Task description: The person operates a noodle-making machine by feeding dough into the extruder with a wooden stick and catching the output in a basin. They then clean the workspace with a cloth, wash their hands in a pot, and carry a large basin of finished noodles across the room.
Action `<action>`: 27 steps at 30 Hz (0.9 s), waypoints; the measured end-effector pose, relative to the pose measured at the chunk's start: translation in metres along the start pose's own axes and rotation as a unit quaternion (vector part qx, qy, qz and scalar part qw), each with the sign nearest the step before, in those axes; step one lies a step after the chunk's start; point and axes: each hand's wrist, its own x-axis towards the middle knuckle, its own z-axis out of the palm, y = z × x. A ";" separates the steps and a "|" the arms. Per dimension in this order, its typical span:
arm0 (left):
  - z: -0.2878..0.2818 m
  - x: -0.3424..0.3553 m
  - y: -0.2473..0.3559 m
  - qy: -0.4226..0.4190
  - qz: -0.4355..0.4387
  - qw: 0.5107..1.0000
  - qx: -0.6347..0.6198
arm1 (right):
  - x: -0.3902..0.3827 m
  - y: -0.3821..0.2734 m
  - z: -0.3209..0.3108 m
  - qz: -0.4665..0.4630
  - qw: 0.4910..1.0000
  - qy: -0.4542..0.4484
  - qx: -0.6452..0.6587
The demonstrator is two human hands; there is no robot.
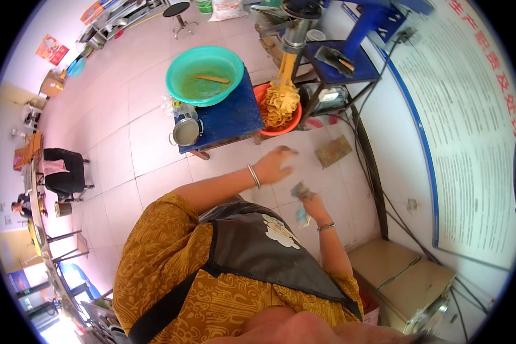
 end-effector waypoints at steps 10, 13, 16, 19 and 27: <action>-0.034 0.097 -0.066 0.109 -0.395 0.625 -0.664 | 0.137 -0.105 0.070 -0.077 0.990 0.107 -0.042; -0.070 0.105 -0.114 0.079 -0.307 0.645 -0.695 | 0.149 -0.145 0.063 -0.115 0.993 -0.035 -0.009; -0.113 0.091 -0.127 -0.007 -0.171 0.683 -0.711 | 0.188 -0.176 0.032 0.026 0.907 -0.336 0.251; -0.143 0.082 -0.088 -0.089 -0.176 0.679 -0.707 | 0.235 -0.173 0.030 0.087 0.741 -0.510 0.429; -0.119 0.088 -0.099 -0.104 -0.347 0.718 -0.595 | 0.296 -0.059 0.012 0.183 0.838 -0.412 0.308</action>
